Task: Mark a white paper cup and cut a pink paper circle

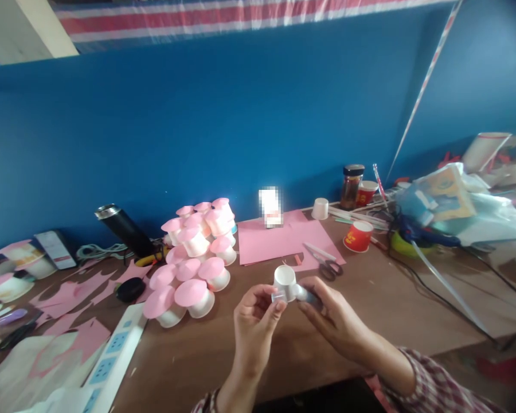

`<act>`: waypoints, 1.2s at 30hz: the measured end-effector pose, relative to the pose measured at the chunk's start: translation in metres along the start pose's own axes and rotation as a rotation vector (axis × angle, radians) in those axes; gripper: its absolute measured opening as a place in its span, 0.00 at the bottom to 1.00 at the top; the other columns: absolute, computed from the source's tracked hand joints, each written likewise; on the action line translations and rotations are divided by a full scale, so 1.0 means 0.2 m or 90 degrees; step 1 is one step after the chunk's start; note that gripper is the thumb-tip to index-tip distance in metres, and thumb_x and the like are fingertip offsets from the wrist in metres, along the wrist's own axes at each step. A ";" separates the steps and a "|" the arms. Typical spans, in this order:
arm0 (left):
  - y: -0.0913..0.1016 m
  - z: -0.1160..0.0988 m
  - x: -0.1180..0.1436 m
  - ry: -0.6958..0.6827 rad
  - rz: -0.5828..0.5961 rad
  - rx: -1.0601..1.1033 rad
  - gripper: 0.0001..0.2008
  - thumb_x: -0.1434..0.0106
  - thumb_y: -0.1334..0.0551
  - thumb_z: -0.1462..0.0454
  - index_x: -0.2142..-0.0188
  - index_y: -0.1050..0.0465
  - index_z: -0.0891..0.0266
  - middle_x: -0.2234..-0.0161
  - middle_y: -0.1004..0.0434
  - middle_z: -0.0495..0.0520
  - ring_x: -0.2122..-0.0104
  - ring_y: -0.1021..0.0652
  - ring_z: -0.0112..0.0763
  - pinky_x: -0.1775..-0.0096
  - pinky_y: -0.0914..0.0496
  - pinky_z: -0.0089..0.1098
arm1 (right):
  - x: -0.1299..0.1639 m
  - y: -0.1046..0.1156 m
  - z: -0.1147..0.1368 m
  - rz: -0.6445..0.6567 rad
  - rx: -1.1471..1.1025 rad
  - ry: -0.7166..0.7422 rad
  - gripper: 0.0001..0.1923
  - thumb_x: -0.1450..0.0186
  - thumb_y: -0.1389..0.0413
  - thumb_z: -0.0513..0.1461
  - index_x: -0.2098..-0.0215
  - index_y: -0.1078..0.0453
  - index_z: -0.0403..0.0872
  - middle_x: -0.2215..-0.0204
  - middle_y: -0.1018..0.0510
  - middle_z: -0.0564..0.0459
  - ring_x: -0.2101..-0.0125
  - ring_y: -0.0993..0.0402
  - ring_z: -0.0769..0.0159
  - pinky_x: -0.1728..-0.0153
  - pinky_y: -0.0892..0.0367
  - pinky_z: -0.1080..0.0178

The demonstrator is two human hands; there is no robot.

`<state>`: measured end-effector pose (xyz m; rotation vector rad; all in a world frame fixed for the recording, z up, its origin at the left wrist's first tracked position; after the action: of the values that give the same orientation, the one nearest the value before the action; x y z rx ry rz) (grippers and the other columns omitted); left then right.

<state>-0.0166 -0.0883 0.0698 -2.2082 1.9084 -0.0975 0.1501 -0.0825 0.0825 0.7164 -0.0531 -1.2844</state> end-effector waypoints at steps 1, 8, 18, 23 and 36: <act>-0.01 -0.01 0.01 -0.012 -0.005 -0.018 0.15 0.52 0.30 0.58 0.69 0.28 0.64 0.77 0.29 0.49 0.77 0.29 0.24 0.75 0.33 0.24 | 0.01 0.00 -0.01 -0.005 0.004 -0.001 0.08 0.35 0.50 0.39 0.57 0.38 0.47 0.68 0.27 0.52 0.72 0.33 0.69 0.72 0.36 0.69; -0.03 0.01 0.05 -0.099 -0.043 -0.130 0.12 0.51 0.30 0.59 0.70 0.29 0.62 0.76 0.29 0.49 0.77 0.29 0.26 0.74 0.31 0.25 | 0.04 -0.01 -0.02 -0.010 0.017 0.007 0.09 0.35 0.48 0.39 0.56 0.36 0.48 0.65 0.25 0.50 0.68 0.29 0.65 0.71 0.33 0.68; -0.02 0.05 0.06 -0.177 0.007 -0.225 0.11 0.49 0.31 0.63 0.66 0.29 0.61 0.71 0.29 0.50 0.73 0.28 0.28 0.69 0.31 0.27 | 0.06 0.00 -0.04 0.000 0.058 0.030 0.09 0.36 0.46 0.39 0.57 0.33 0.48 0.67 0.26 0.51 0.69 0.29 0.66 0.67 0.34 0.66; -0.01 0.06 0.06 -0.142 0.028 -0.205 0.11 0.49 0.31 0.63 0.67 0.28 0.61 0.72 0.28 0.49 0.72 0.27 0.29 0.67 0.31 0.28 | 0.07 0.03 -0.05 0.026 0.069 0.052 0.11 0.36 0.46 0.41 0.55 0.31 0.47 0.67 0.25 0.50 0.68 0.29 0.64 0.66 0.34 0.65; -0.05 0.12 0.10 0.029 0.123 -0.130 0.10 0.50 0.31 0.62 0.72 0.30 0.64 0.74 0.29 0.50 0.73 0.28 0.27 0.68 0.32 0.27 | 0.16 0.00 -0.08 0.044 0.021 0.051 0.11 0.34 0.47 0.39 0.54 0.30 0.45 0.63 0.22 0.47 0.63 0.26 0.64 0.61 0.31 0.64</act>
<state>0.0014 -0.1044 0.0468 -2.1441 2.2362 0.0837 0.1671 -0.1034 0.0582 0.7866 -0.0341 -1.1903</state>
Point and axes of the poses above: each hand's wrist, its own x-axis away from the middle knuckle, its own y-axis out of the back of the hand, z = x × y, the point moved 1 cm from there along -x, towards the middle knuckle
